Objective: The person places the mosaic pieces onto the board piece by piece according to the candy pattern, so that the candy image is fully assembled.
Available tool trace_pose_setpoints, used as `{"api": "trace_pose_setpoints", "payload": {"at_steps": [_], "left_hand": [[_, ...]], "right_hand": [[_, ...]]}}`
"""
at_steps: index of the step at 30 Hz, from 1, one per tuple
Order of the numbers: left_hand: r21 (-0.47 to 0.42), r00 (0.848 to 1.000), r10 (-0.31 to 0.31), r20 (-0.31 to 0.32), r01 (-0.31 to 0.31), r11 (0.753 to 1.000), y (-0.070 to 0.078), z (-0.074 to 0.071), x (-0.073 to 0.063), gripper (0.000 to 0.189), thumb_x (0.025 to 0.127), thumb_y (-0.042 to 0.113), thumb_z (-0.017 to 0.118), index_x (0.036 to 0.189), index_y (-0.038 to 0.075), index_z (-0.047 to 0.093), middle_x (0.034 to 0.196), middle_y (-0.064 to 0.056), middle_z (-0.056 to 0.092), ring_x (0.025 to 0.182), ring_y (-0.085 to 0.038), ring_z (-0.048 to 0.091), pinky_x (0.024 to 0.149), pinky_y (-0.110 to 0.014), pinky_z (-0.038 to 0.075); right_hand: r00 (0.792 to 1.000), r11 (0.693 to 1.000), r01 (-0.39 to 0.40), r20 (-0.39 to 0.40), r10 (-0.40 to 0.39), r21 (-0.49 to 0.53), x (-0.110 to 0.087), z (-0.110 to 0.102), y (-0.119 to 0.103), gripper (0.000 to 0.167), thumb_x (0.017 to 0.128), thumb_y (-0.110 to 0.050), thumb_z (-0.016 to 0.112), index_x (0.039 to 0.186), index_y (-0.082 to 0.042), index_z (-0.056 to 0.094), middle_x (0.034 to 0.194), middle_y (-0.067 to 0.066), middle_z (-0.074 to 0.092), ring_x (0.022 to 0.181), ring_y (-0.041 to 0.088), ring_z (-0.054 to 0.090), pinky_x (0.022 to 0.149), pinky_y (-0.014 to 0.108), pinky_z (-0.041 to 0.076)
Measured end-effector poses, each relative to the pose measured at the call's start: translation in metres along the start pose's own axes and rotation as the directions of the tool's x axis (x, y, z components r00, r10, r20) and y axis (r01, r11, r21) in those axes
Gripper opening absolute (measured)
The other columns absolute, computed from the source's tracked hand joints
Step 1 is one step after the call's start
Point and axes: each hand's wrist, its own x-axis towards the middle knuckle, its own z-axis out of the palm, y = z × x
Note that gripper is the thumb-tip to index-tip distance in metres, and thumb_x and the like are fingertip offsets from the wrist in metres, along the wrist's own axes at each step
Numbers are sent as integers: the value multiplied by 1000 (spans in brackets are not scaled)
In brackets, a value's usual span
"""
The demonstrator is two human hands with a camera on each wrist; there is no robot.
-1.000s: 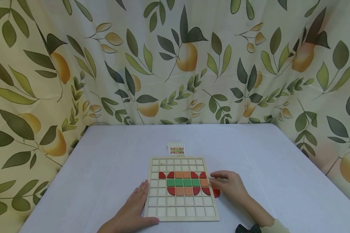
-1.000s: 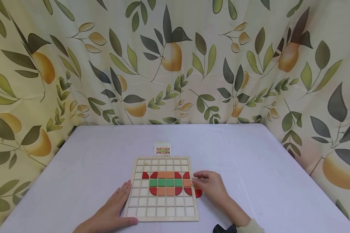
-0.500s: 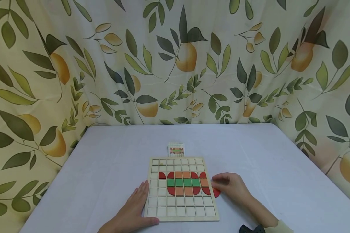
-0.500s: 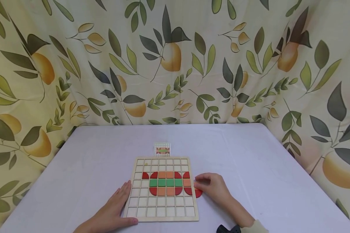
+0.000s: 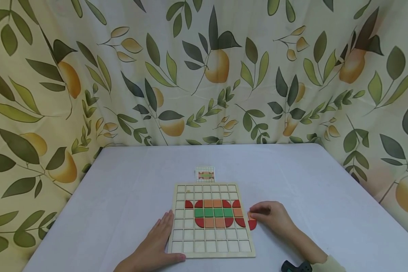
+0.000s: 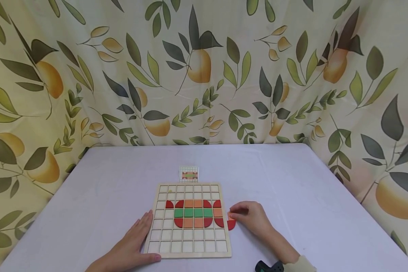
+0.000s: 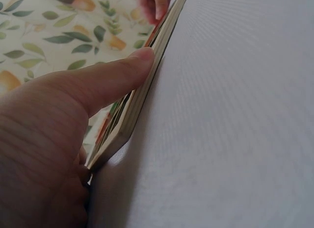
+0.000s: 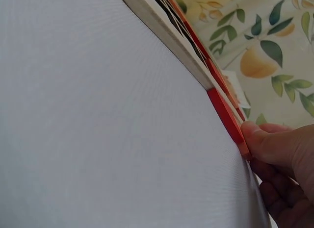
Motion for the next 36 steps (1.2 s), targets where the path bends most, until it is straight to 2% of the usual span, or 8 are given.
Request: {"api": "trace_pose_setpoints", "payload": {"at_steps": [7,14,20,24,29,36], "left_hand": [[3,1000,5,-5,-5,1000,0,1,0,120,66,75,57,145,-4,13,151,-16,13,138,-28,8,108,-49,12],[-3,1000,-3,1,3,1000,-3,3,2,122,66,76,57,145,-5,11,151,-17,12,138,-28,8,108,-48,11],[-10,1000,0,2,0,1000,-2,2,2,122,66,75,58,145,-5,11,151,-18,12,138,-29,8,108,-49,11],[-7,1000,3,0,-3,1000,-1,1,1,121,66,75,57,145,-5,10,151,-18,12,138,-29,8,108,-49,11],[-6,1000,13,-2,-13,1000,-1,0,0,121,67,75,57,144,-5,11,151,-17,11,138,-29,7,108,-49,11],[-10,1000,28,-7,-28,1000,-2,1,-1,119,68,74,56,144,-6,11,151,-17,10,138,-28,7,108,-49,11]], "right_hand": [[999,999,39,2,-39,0,0,-4,5,14,73,-18,78,86,-13,74,85,-5,67,85,15,60,73,24,50],[1000,1000,3,-9,-3,1,1,-7,10,13,74,-14,77,86,-13,74,86,-4,67,87,15,60,73,22,49],[999,1000,-9,44,8,25,0,-13,11,24,75,-28,77,93,-12,73,92,-2,67,93,18,59,78,30,50],[992,999,47,116,-49,23,0,-22,16,33,74,-33,76,100,-13,71,100,-3,66,101,20,56,85,37,47],[969,989,145,199,-144,9,-1,-29,21,35,74,-25,78,105,-13,69,105,-4,65,105,21,55,89,35,45],[954,974,225,206,-216,-21,-2,-28,19,30,77,-22,75,105,-13,69,103,-5,66,101,18,58,87,35,47]]}}
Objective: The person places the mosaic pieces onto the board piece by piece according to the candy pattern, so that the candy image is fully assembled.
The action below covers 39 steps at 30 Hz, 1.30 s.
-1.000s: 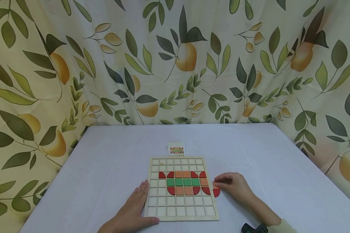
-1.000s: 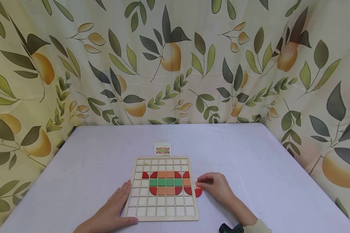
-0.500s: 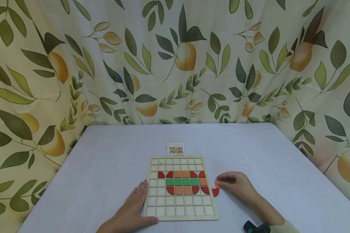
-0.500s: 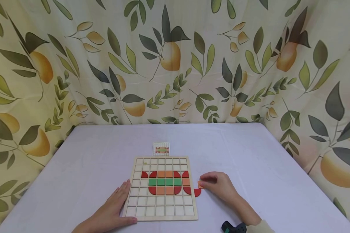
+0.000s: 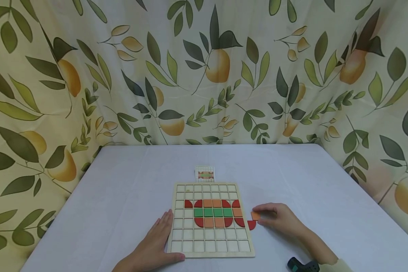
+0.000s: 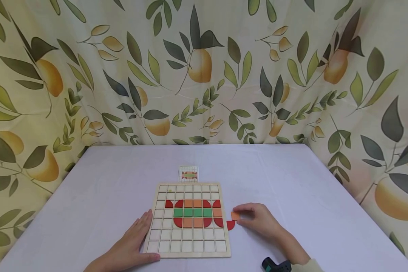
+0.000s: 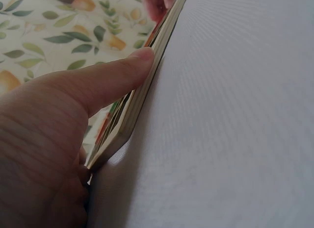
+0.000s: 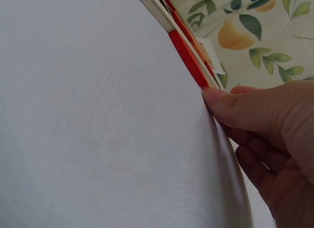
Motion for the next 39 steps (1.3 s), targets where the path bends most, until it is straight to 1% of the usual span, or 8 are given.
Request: {"api": "trace_pose_setpoints", "payload": {"at_steps": [5,12,16,18,26,29,33,39], "left_hand": [[-1,1000,-5,0,5,1000,0,1,1,120,68,74,57,144,-6,11,151,-17,10,138,-29,7,108,-49,10],[-8,999,-35,3,35,999,-1,3,2,121,66,74,58,145,-4,11,151,-16,11,138,-28,7,107,-49,11],[-1,1000,-30,-2,30,1000,-2,1,0,121,66,74,59,145,-4,11,151,-16,12,138,-27,7,108,-47,10],[6,1000,-26,-4,26,1000,-2,0,-1,121,66,74,59,145,-4,11,151,-16,12,138,-27,7,108,-47,9],[1,1000,-17,-1,17,1000,-1,-1,-1,121,67,74,58,144,-5,10,151,-17,12,138,-28,7,108,-48,10],[4,1000,-15,-1,15,1000,-2,0,0,121,67,74,58,145,-5,10,151,-17,12,138,-28,7,108,-48,10],[-1,1000,-27,1,27,1000,-2,1,1,121,66,74,58,145,-3,9,152,-15,11,138,-27,6,108,-48,10],[-17,999,-42,7,42,999,-2,3,1,121,66,75,58,146,0,9,152,-12,9,138,-25,4,110,-38,5]], "right_hand": [[998,998,56,-10,-56,-19,-1,1,0,27,77,-22,74,103,-12,70,99,-7,67,96,13,60,83,30,49],[996,997,79,-35,-79,-3,1,3,1,28,78,-24,74,102,-10,71,98,-6,67,95,12,61,81,26,49],[995,997,79,-56,-78,15,7,6,-2,30,77,-24,75,103,-9,71,99,-4,68,95,13,61,80,28,50],[997,998,58,-57,-56,31,9,8,-7,31,77,-25,75,103,-9,71,100,-4,67,96,14,61,81,30,50],[998,997,-3,-67,8,75,18,16,-18,31,75,-26,76,102,-11,71,101,-3,67,100,18,59,85,42,47],[998,996,-5,-66,11,87,22,20,-24,30,75,-25,77,102,-12,71,100,-3,67,100,19,59,86,45,46],[997,996,31,-70,-25,83,27,23,-30,28,76,-23,76,102,-12,71,100,-1,67,99,20,59,87,48,45],[993,990,102,-66,-96,95,33,27,-36,30,77,-22,75,103,-9,71,100,-1,68,99,20,60,86,49,45]]}}
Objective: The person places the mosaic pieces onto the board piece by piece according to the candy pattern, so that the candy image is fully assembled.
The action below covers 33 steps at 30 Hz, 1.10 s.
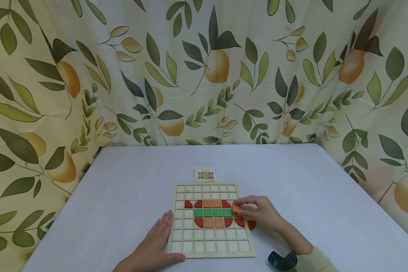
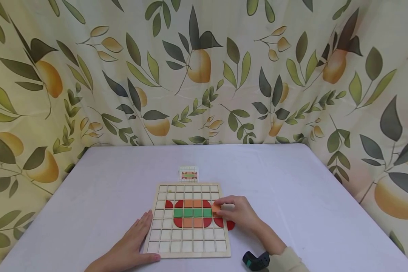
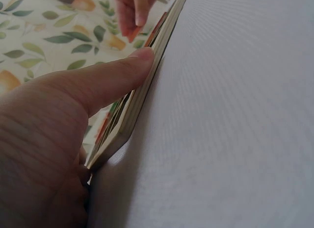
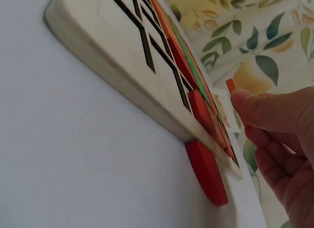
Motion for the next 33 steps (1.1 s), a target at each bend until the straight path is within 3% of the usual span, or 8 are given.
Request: {"api": "trace_pose_setpoints", "payload": {"at_steps": [7,14,22,33], "left_hand": [[17,1000,16,-4,-16,1000,1,-1,1,120,66,75,57,145,-3,10,152,-14,10,138,-27,5,108,-48,10],[35,1000,20,4,-21,999,1,-2,1,121,66,77,55,145,-4,10,151,-16,10,138,-28,6,108,-48,10],[37,1000,14,5,-14,999,1,-2,2,122,66,77,55,145,-4,10,151,-16,11,138,-28,7,108,-49,10],[25,1000,20,14,-20,999,1,-2,2,120,67,75,56,145,-4,9,151,-15,11,138,-27,6,108,-49,10]], "right_hand": [[1000,999,26,10,-26,22,10,9,-10,29,78,-25,74,105,-13,71,101,-4,67,101,20,58,88,50,44],[996,996,80,25,-81,49,20,19,-20,30,78,-24,74,105,-11,71,99,-7,67,99,15,59,87,43,46],[984,982,165,60,-171,90,32,34,-31,29,80,-21,72,105,-8,70,102,-1,67,101,19,59,86,40,47],[988,981,133,62,-143,138,43,50,-39,27,79,-20,74,103,-10,71,101,-6,67,100,14,59,86,39,47]]}}
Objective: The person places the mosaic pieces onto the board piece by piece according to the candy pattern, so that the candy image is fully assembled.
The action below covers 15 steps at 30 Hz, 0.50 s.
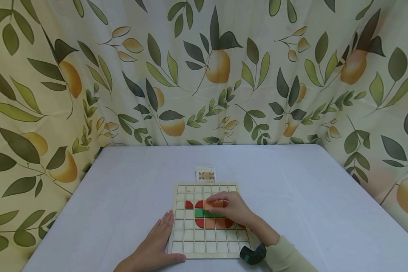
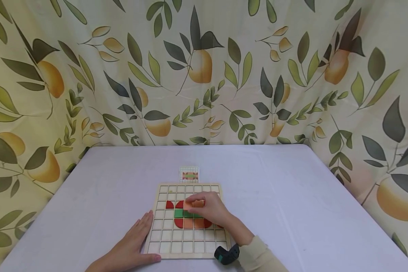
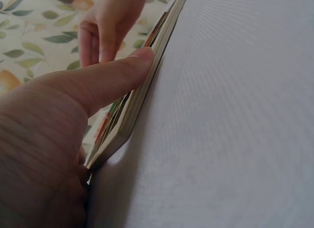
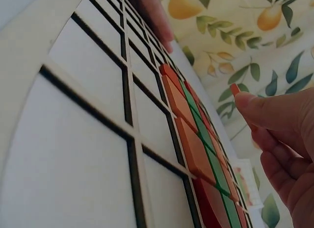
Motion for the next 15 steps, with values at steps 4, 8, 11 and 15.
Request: {"api": "trace_pose_setpoints", "payload": {"at_steps": [4,8,11,15], "left_hand": [[-4,1000,-23,8,23,1000,0,1,0,121,66,76,57,146,-1,10,152,-13,11,138,-25,5,108,-49,9],[-4,999,-41,21,41,999,1,1,0,121,65,76,57,146,0,10,152,-11,11,138,-25,5,108,-49,9],[-5,999,-38,21,38,999,1,1,0,121,65,76,57,146,-1,10,152,-11,10,138,-25,5,108,-49,9],[-3,1000,-27,14,27,1000,1,1,-1,120,66,75,57,146,-1,9,152,-11,9,138,-25,4,108,-49,8]], "right_hand": [[1000,1000,26,3,-26,11,3,5,-1,26,79,-19,73,103,-10,71,101,-3,68,100,16,60,86,40,47],[1000,1000,17,6,-17,22,7,11,-2,25,79,-21,73,102,-11,71,101,-6,67,101,14,59,88,38,46],[1000,999,-6,16,6,34,9,15,-3,25,79,-22,74,102,-11,71,100,-8,67,102,11,58,88,35,46],[999,1000,12,44,-13,25,12,20,-5,25,78,-19,74,102,-10,71,100,-7,67,99,10,59,86,31,46]]}}
